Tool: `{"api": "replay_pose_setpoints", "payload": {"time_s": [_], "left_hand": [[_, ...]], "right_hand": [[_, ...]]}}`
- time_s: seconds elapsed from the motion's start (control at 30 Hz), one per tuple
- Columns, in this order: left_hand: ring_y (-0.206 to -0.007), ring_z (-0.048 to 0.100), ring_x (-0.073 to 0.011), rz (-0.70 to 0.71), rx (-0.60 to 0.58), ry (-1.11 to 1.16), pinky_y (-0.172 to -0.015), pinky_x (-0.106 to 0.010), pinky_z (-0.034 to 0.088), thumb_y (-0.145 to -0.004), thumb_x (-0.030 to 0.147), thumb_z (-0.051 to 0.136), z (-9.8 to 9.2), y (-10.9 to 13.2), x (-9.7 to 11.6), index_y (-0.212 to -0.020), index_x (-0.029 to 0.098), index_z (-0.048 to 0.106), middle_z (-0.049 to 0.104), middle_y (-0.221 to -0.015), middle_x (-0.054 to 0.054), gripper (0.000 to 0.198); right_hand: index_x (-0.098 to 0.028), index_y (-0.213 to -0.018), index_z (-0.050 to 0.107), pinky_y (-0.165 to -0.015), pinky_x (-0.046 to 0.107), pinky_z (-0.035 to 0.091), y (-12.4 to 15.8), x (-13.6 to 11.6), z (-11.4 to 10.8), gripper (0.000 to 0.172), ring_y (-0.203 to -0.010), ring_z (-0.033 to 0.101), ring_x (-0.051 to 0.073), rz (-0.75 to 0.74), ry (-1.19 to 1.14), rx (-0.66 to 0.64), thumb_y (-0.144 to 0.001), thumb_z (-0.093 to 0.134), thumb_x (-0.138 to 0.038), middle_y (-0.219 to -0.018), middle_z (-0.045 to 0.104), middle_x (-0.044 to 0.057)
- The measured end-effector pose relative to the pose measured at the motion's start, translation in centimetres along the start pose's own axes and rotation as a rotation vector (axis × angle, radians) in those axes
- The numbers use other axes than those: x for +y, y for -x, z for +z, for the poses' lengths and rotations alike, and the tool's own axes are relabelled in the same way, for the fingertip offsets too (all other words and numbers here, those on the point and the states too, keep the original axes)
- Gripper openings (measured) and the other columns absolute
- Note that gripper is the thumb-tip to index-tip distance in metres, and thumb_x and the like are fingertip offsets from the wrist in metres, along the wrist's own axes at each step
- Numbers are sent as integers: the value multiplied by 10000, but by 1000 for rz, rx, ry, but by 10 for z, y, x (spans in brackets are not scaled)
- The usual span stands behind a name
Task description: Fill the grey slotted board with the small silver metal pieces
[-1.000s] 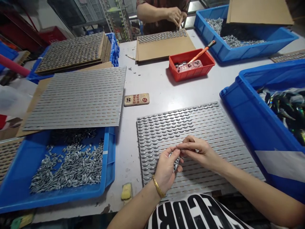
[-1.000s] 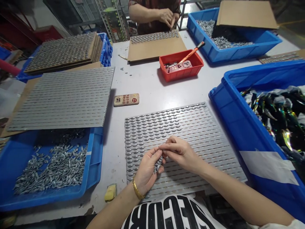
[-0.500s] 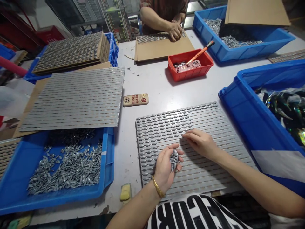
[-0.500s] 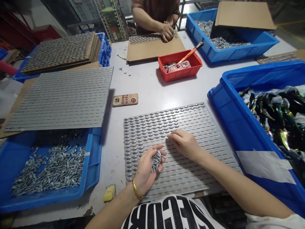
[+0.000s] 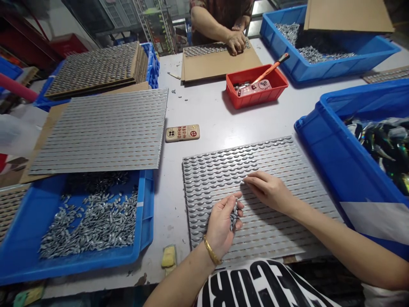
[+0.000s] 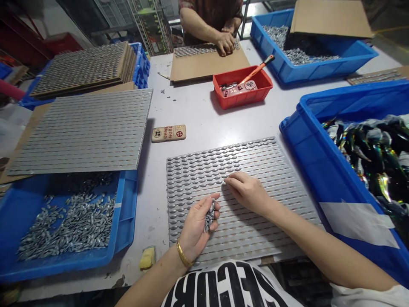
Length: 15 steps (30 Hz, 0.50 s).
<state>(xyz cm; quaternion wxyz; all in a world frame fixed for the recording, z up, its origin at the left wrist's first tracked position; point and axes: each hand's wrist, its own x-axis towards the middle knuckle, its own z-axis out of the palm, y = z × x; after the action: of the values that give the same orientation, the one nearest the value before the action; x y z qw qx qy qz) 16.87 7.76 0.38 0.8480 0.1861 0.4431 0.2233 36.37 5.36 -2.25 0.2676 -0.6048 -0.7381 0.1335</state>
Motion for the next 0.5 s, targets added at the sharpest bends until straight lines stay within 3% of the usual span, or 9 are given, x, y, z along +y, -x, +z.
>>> {"api": "replay_pose_setpoints", "payload": {"time_s": [0.13,0.3,0.5], "left_hand": [[-575,463,-67,-20,-3,7,-389,-159,229,-733,544,668,2,-1,-1,-1004,158,648,532,-749,-12,472],[-554,453,-68,-8,-15,-72,-381,-161,205,-710,611,646,5,-1,-3,-845,144,613,518,-716,-8,488],[-520,422,-66,2,-72,-157,-370,-162,150,-757,627,579,8,0,-8,-776,152,575,498,-646,-2,475]], "right_hand": [[-231,-1123,604,-673,302,504,-1,-30,-10,234,-790,584,168,45,-271,-30,-922,485,-230,-934,618,71],[-229,-1104,621,-652,301,491,2,-45,-8,231,-767,564,170,-25,-236,-38,-918,484,-215,-849,584,59],[-223,-1143,571,-789,346,519,12,-42,-3,266,-945,585,195,-64,-238,31,-909,470,-147,-1047,615,96]]}}
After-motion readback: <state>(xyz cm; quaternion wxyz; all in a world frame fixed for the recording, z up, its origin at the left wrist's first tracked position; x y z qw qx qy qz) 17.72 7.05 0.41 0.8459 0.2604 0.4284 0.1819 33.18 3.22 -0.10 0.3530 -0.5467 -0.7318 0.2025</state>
